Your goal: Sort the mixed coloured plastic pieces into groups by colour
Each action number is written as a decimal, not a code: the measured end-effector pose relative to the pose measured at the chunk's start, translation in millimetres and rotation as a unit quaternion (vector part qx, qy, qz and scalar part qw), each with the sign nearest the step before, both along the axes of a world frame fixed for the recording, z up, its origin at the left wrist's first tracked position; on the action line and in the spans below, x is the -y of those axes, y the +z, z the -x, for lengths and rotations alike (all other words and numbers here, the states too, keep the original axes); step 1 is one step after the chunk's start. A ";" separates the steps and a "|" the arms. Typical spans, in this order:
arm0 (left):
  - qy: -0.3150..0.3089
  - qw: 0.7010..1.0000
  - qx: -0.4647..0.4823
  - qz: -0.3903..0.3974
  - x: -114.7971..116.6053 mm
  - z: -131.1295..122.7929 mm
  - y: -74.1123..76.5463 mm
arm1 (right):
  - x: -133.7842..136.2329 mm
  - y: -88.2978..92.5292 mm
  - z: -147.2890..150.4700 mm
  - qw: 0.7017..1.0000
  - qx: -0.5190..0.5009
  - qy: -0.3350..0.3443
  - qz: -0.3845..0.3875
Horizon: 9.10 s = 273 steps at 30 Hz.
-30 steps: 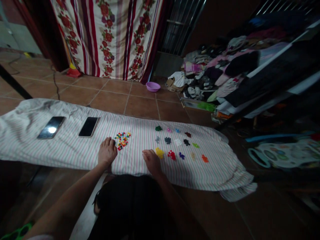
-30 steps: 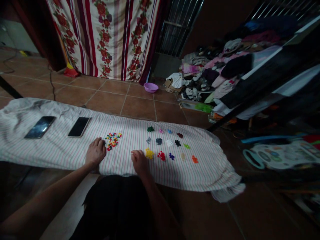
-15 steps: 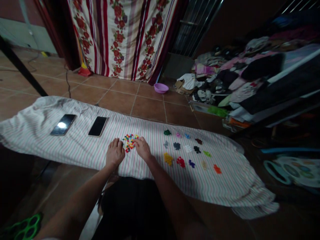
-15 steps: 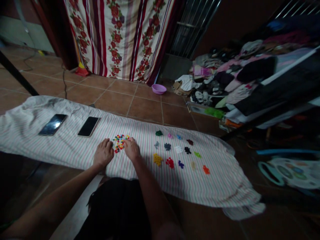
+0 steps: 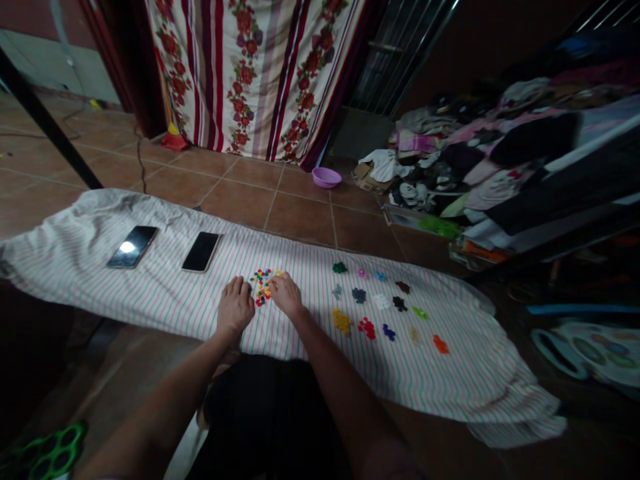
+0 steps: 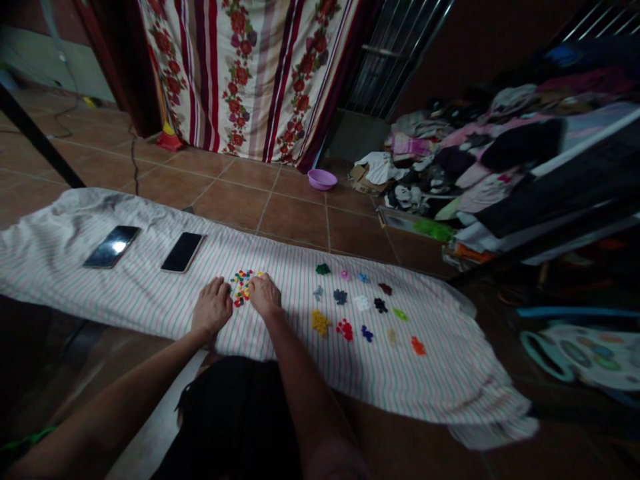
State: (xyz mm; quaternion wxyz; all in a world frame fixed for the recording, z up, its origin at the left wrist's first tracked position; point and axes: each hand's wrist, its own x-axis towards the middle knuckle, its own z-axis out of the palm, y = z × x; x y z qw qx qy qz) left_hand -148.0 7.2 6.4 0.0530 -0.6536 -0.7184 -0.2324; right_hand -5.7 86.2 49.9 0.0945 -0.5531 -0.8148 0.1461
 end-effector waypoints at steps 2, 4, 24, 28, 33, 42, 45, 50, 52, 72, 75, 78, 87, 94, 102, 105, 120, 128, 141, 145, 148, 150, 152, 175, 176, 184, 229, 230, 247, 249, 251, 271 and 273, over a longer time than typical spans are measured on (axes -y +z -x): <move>0.001 1.000 -0.006 -0.001 0.0 0.0 -0.3 | -0.2 -1.0 0.6 1.000 -0.003 0.006 0.002; 0.000 1.000 -0.010 -0.002 0.0 -0.1 -0.4 | -0.8 -2.1 0.3 1.000 -0.010 0.016 0.007; -0.001 1.000 -0.005 -0.005 0.1 -0.4 -0.4 | -13.1 11.4 15.9 0.997 0.061 0.025 0.042; 0.001 1.000 -0.011 -0.007 -0.1 -1.0 -0.4 | -11.8 7.8 15.6 0.999 0.028 0.006 0.023; 0.005 1.000 -0.010 -0.008 -0.1 -1.9 1.6 | -13.0 -5.7 8.0 0.995 -0.099 -0.030 0.012; 0.000 1.000 -0.026 -0.008 0.2 -0.8 0.5 | -15.6 -46.1 -12.7 0.925 -0.356 -0.098 0.086; 0.004 1.000 -0.030 -0.007 0.0 -1.0 0.8 | -13.0 -55.4 -19.6 0.914 -0.384 -0.105 0.082; 0.005 1.000 -0.027 -0.009 0.0 -1.4 1.0 | -4.5 -60.8 -27.3 0.908 -0.400 -0.102 0.067; 0.004 1.000 -0.023 -0.010 0.3 -1.2 0.6 | 0.5 -60.3 -28.6 0.911 -0.396 -0.096 0.067; 0.004 0.999 -0.037 -0.014 0.0 0.9 -4.2 | 30.8 -50.0 -29.0 0.946 -0.315 -0.077 -0.017; 0.002 0.999 -0.036 -0.015 0.1 0.9 -3.9 | 31.6 -48.5 -28.7 0.945 -0.317 -0.079 -0.020; 0.003 0.999 -0.033 -0.018 -0.2 0.7 -4.3 | 32.1 -49.8 -28.7 0.945 -0.317 -0.077 -0.020; 0.004 0.999 -0.032 -0.026 -0.6 1.0 -5.6 | 33.8 -51.5 -28.2 0.942 -0.325 -0.082 -0.018; 0.004 0.999 -0.025 -0.018 0.2 1.1 -4.6 | 32.6 -46.6 -29.5 0.950 -0.302 -0.081 0.001; 0.001 0.999 -0.029 -0.033 0.3 1.0 -4.7 | 29.5 -46.5 -31.2 0.930 -0.357 -0.080 0.042; -0.003 0.999 -0.026 -0.032 0.9 1.2 -3.4 | 34.2 -44.5 -33.6 0.927 -0.363 -0.086 0.039; -0.012 1.000 -0.019 -0.020 2.9 4.2 -0.2 | 86.6 -30.1 -132.0 0.925 -0.336 -0.179 0.002; -0.016 0.999 -0.045 -0.019 2.7 4.7 -0.1 | 82.4 -31.9 -184.8 0.895 -0.385 -0.214 -0.065; -0.009 0.997 -0.073 -0.028 0.9 4.1 -4.6 | -45.4 -13.0 -201.9 0.938 -0.259 -0.194 -0.124; -0.011 0.996 -0.079 -0.035 0.5 4.5 -6.2 | -79.9 -8.7 -208.3 0.958 -0.167 -0.201 -0.116; -0.003 0.996 -0.083 -0.035 0.2 4.0 -7.3 | -98.9 -8.5 -210.3 0.967 -0.109 -0.201 -0.114; 0.001 0.996 -0.081 -0.030 0.0 3.3 -7.2 | -108.5 -9.1 -209.8 0.970 -0.078 -0.201 -0.112; 0.001 0.997 -0.076 -0.024 -0.1 2.7 -6.5 | -115.9 -9.8 -207.7 0.973 -0.058 -0.199 -0.105; 0.004 0.999 -0.035 0.002 0.4 0.2 -2.5 | -134.8 -7.2 -191.3 0.977 -0.068 -0.197 -0.036; 0.004 0.999 -0.032 0.002 0.5 0.2 -2.3 | -135.7 -8.7 -191.8 0.977 -0.076 -0.198 -0.037; 0.001 1.000 -0.021 -0.006 0.5 -0.4 -1.6 | -143.9 -23.8 -200.9 0.968 -0.135 -0.207 -0.041; 0.004 1.000 0.003 0.002 0.4 -2.3 3.0 | -25.8 -9.8 5.7 0.993 -0.083 0.078 0.028; 0.005 1.000 0.001 0.002 0.3 -2.4 3.1 | -24.6 -9.0 10.6 0.995 -0.069 0.070 0.028; 0.002 1.000 0.006 0.010 0.2 -2.8 2.0 | -23.4 2.5 37.6 0.998 0.032 0.029 0.039; 0.005 1.000 0.001 0.008 0.1 -2.9 2.7 | -22.8 1.8 37.2 0.999 0.018 0.024 0.040; 0.007 1.000 -0.006 0.008 -0.1 -2.9 3.0 | -22.2 1.4 34.8 0.999 -0.014 0.018 0.039; 0.004 1.000 -0.026 -0.013 0.5 -1.6 0.1 | 9.8 -54.8 -19.5 0.949 -0.311 -0.020 -0.040; 0.001 0.999 -0.028 -0.018 0.5 -1.1 -1.1 | 10.4 -57.1 -22.7 0.946 -0.321 -0.030 -0.036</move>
